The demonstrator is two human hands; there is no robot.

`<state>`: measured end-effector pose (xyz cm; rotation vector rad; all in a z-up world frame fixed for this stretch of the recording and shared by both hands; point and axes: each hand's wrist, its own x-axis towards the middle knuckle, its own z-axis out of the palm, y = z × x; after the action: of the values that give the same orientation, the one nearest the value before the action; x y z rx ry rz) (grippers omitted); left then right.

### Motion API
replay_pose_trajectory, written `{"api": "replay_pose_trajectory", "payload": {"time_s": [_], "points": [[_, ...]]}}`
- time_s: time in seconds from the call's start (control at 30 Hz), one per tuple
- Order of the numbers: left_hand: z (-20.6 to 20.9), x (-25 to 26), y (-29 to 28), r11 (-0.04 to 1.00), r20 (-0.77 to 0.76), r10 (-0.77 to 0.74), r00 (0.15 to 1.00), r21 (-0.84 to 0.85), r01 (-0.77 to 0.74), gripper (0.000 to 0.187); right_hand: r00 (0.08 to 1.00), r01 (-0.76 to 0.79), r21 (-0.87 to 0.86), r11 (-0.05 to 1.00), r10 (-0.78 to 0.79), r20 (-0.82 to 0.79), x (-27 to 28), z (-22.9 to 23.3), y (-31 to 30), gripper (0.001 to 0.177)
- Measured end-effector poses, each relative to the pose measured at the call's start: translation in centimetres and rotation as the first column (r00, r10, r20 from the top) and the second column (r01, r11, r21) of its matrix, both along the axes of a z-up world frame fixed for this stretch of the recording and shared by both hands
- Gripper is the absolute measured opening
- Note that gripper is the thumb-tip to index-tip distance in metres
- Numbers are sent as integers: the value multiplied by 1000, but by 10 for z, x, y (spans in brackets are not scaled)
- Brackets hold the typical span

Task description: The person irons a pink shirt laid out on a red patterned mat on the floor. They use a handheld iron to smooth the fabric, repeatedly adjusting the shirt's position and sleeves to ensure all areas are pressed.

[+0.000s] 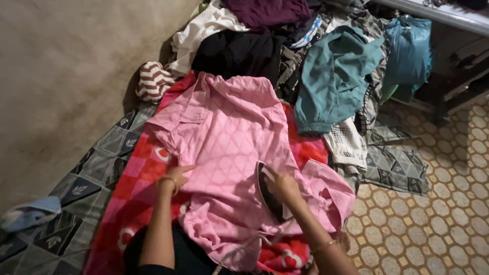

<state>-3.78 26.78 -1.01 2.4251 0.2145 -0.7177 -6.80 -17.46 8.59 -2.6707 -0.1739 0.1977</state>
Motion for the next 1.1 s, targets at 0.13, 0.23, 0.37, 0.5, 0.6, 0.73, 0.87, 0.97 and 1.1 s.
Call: {"api": "replay_pose_trajectory", "payload": {"time_s": [0.13, 0.23, 0.37, 0.5, 0.6, 0.73, 0.87, 0.97, 1.1], "points": [[-20, 8, 16, 996, 162, 11, 987, -88, 3, 72, 993, 22, 9, 1000, -22, 116, 5, 2, 13, 49], [-26, 18, 13, 987, 339, -17, 941, -147, 70, 75, 971, 50, 84, 995, -68, 230, 30, 3, 19, 43], [-8, 23, 8, 987, 111, 18, 994, -160, 0, 77, 937, 177, 45, 983, -182, 298, 114, -2, 44, 36], [1, 21, 3, 989, -3, 62, 998, -136, -62, 80, 890, 140, 59, 988, -152, 431, 191, -5, 50, 38], [-11, 23, 6, 993, 180, 14, 984, -115, 7, 76, 905, 146, 79, 986, -165, 391, 186, -5, 47, 45], [-27, 24, 9, 998, 319, 54, 946, -34, -46, 69, 939, 118, 66, 991, -133, 318, 119, 5, 24, 43], [-28, 28, 6, 999, 236, 27, 971, 39, -37, 75, 971, 205, 28, 978, -207, 119, 23, 21, -2, 44], [-13, 27, -2, 999, 126, 21, 992, 39, -26, 90, 960, 247, 37, 968, -250, 123, 15, 27, -3, 46], [8, 25, -15, 998, 29, 67, 997, 12, -68, 111, 934, 207, 99, 973, -226, 278, 67, 15, 10, 36]]}}
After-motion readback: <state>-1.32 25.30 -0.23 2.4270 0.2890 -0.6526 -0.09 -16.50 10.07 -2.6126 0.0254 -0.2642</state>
